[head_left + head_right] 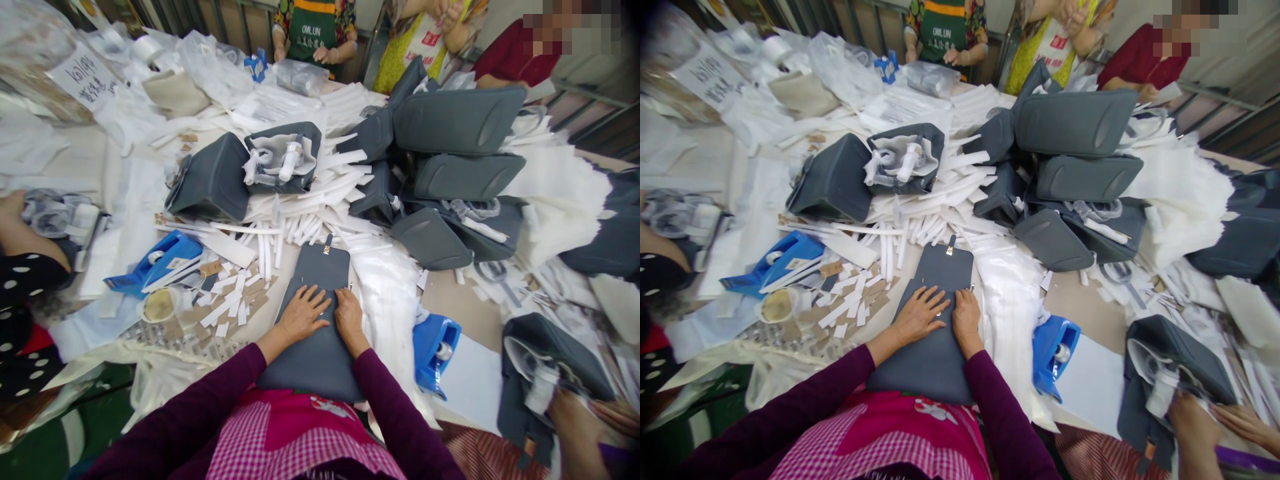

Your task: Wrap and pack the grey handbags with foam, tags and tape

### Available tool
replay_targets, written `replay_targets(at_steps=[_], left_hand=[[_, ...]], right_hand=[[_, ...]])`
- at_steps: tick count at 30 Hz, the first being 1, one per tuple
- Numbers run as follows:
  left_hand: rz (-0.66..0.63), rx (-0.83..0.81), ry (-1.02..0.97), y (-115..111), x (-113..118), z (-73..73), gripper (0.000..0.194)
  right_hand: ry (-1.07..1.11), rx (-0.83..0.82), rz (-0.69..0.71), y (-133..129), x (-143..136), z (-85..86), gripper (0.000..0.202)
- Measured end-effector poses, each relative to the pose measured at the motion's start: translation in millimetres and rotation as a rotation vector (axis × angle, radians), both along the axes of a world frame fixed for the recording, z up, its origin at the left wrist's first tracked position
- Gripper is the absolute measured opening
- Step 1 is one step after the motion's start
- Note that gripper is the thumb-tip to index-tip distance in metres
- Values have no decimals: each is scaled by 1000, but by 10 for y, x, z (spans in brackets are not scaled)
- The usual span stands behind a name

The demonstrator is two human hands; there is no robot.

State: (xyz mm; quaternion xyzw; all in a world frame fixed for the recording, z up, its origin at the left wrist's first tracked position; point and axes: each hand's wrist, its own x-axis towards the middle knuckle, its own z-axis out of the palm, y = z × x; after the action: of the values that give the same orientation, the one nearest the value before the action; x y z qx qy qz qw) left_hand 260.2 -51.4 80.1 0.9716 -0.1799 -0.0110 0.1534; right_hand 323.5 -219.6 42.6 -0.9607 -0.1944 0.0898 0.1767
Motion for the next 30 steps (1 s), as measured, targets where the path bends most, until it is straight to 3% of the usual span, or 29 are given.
replay_targets(at_steps=[6, 11, 15, 19, 24, 30], left_hand=[[11, 12, 36, -11, 35, -51, 58], [13, 24, 20, -16, 54, -99, 57], [11, 38, 6, -29, 58, -104, 53], [21, 38, 16, -33, 53, -103, 49], [56, 13, -2, -27, 31, -58, 57], [70, 34, -40, -23, 23, -58, 63]], right_hand=[[39, 4, -20, 5, 48, -11, 40], [44, 37, 32, 35, 172, 89, 38], [106, 158, 287, 332, 397, 156, 49], [231, 238, 523, 742, 613, 95, 48], [297, 184, 491, 886, 763, 21, 22], [369, 140, 399, 758, 824, 61, 18]])
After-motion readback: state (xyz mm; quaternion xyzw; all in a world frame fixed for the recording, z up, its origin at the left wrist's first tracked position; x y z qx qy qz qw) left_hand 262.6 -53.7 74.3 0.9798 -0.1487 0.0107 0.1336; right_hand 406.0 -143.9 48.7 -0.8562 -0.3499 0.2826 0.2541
